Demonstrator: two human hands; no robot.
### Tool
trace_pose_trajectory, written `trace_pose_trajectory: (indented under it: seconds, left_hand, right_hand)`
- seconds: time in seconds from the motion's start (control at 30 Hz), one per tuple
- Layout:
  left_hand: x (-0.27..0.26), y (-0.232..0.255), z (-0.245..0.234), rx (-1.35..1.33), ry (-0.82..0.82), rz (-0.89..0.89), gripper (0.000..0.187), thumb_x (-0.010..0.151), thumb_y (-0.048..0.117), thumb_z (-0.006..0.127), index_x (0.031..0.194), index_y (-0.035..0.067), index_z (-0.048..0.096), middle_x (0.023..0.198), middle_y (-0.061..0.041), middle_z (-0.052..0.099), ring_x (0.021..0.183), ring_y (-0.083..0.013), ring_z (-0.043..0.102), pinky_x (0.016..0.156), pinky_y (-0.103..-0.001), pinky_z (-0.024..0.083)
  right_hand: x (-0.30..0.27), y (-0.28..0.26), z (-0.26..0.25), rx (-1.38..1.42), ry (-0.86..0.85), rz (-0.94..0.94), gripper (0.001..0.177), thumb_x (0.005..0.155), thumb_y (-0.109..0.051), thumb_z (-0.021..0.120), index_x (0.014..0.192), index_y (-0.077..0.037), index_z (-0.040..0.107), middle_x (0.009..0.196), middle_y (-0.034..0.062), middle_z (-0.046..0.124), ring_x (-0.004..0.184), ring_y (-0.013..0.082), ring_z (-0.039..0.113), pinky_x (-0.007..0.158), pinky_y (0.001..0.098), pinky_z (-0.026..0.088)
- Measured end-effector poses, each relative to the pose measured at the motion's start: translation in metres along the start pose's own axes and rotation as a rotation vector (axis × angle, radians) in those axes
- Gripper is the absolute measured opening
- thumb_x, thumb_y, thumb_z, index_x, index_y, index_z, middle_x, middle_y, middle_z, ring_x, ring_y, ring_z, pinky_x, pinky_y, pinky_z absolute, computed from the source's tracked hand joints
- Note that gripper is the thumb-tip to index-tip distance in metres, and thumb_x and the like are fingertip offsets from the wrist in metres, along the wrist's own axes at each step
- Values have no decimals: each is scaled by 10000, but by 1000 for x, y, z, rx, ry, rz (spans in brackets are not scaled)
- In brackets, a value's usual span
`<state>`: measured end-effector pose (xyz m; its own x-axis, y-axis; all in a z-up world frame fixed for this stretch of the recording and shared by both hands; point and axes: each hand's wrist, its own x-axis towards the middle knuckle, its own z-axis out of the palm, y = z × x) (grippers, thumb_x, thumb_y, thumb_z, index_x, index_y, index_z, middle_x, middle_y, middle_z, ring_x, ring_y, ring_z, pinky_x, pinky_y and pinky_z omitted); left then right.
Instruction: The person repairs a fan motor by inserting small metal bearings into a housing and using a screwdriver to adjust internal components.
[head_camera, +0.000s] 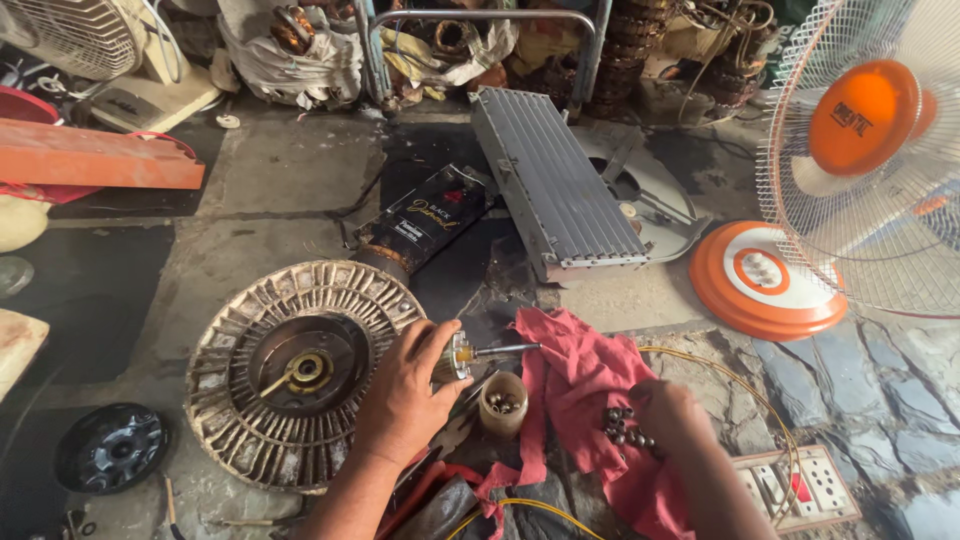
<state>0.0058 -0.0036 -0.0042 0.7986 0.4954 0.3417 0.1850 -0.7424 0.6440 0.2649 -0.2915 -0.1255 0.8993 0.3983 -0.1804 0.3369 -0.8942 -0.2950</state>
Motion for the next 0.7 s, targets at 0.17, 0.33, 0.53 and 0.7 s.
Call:
trace_pose_trajectory:
  seconds: [0.17, 0.33, 0.53, 0.7]
  left_hand:
    - [0, -1, 0, -9, 23, 31, 705, 704, 190, 869, 1341, 136, 573, 1270, -136, 580, 1138, -369, 596, 960, -454, 499]
    - [0, -3, 0, 5, -2, 26, 710, 714, 182, 870, 1352, 128, 562, 1269, -134, 573, 1134, -369, 594, 953, -453, 492]
    - [-2, -3, -2, -9, 6, 27, 726, 701, 156, 870, 1361, 154, 567, 1277, -117, 575, 1141, -354, 600, 952, -435, 499]
    - [-3, -2, -3, -15, -9, 7, 748, 692, 152, 883, 1366, 172, 559, 1286, -116, 566, 1147, -354, 591, 950, -436, 494]
  right_hand:
    - [-4, -18, 18, -197, -65, 51, 198, 866, -395, 743, 991, -260, 817, 999, 101, 787, 949, 315, 759, 836, 453, 612]
    - [-5, -61, -35, 400, -76, 69, 247, 856, -263, 784, 1066, -133, 791, 1004, 84, 806, 911, 224, 742, 824, 379, 585]
    - [-41, -128, -76, 1161, -256, -171, 279, 878, -80, 740, 1136, 24, 718, 962, 79, 780, 822, 129, 690, 738, 312, 566]
    - [-52, -152, -81, 1134, -297, -155, 297, 848, -20, 748, 1143, 15, 738, 965, 85, 802, 803, 128, 691, 735, 293, 571]
